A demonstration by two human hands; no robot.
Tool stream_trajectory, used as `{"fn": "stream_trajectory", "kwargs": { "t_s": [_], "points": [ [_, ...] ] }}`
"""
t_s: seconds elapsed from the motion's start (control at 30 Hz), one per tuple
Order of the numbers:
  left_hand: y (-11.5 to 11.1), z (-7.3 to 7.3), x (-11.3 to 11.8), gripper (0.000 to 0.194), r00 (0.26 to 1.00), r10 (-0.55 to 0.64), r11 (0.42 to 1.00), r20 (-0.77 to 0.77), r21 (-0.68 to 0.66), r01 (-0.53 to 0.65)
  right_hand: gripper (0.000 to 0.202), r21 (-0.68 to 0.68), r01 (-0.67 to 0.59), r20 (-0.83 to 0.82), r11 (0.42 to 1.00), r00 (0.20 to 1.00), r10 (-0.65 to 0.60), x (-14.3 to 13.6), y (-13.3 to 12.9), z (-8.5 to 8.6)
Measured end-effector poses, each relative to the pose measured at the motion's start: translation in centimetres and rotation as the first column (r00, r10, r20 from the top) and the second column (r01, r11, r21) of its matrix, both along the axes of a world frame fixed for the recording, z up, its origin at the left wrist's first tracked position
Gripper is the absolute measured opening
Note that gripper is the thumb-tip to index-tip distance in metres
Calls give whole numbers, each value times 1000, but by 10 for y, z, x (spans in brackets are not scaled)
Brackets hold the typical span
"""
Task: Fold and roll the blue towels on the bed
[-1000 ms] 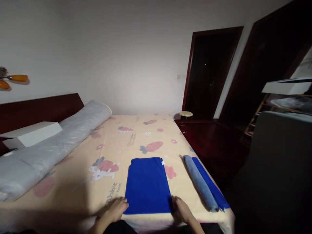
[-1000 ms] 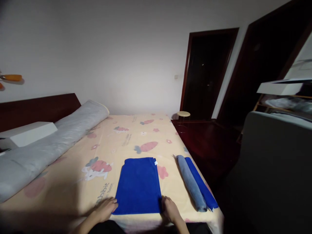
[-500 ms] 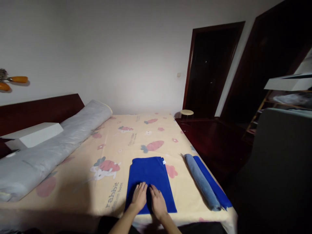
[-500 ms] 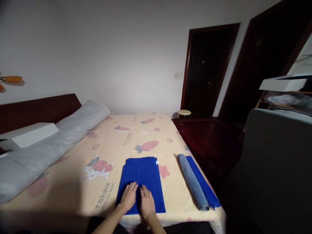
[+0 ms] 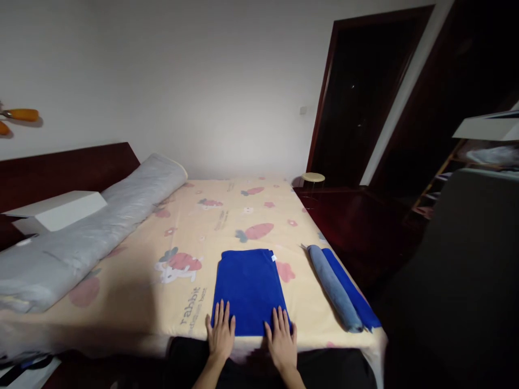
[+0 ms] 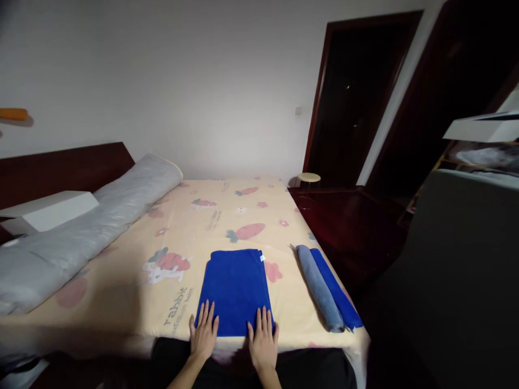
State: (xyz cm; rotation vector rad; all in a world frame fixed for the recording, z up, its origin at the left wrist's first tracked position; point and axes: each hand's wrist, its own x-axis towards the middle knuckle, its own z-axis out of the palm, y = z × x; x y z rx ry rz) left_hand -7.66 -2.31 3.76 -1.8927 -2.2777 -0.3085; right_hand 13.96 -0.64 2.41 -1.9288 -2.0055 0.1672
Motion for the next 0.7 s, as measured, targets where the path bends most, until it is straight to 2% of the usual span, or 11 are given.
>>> {"fn": "stream_trajectory", "kwargs": {
  "t_s": [0.07, 0.13, 0.23, 0.3, 0.33, 0.43, 0.57, 0.7],
  "points": [
    [9, 5, 13, 51, 1000, -22, 1000, 2, 22, 22, 71, 1, -62, -5, 998, 998, 62, -6, 8, 9],
    [18, 8, 28, 52, 995, -103, 994, 10, 39, 103, 58, 6, -228, -19, 974, 973, 228, -15, 17, 20],
    [26, 4, 44, 55, 975, -224, 974, 13, 29, 223, 52, -34, -491, -46, 870, 871, 490, -30, 28, 33],
    [27, -5, 45, 57, 966, -260, 966, -5, 7, 260, 52, -57, -575, -61, 816, 818, 572, -33, 31, 33],
    [25, -9, 42, 57, 964, -265, 964, -20, -4, 265, 52, -58, -589, -62, 806, 808, 586, -31, 31, 32],
    [18, -17, 24, 54, 969, -240, 971, -54, -8, 240, 53, -31, -525, -33, 851, 851, 524, -10, 27, 23],
    [5, -13, -1, 53, 997, -75, 997, -32, 4, 75, 62, -30, -324, 4, 946, 946, 324, 31, 19, 13],
    [2, -8, -6, 51, 999, 34, 999, -6, -33, -34, 67, -74, -258, 10, 963, 966, 259, 46, 17, 10]
  ]
}}
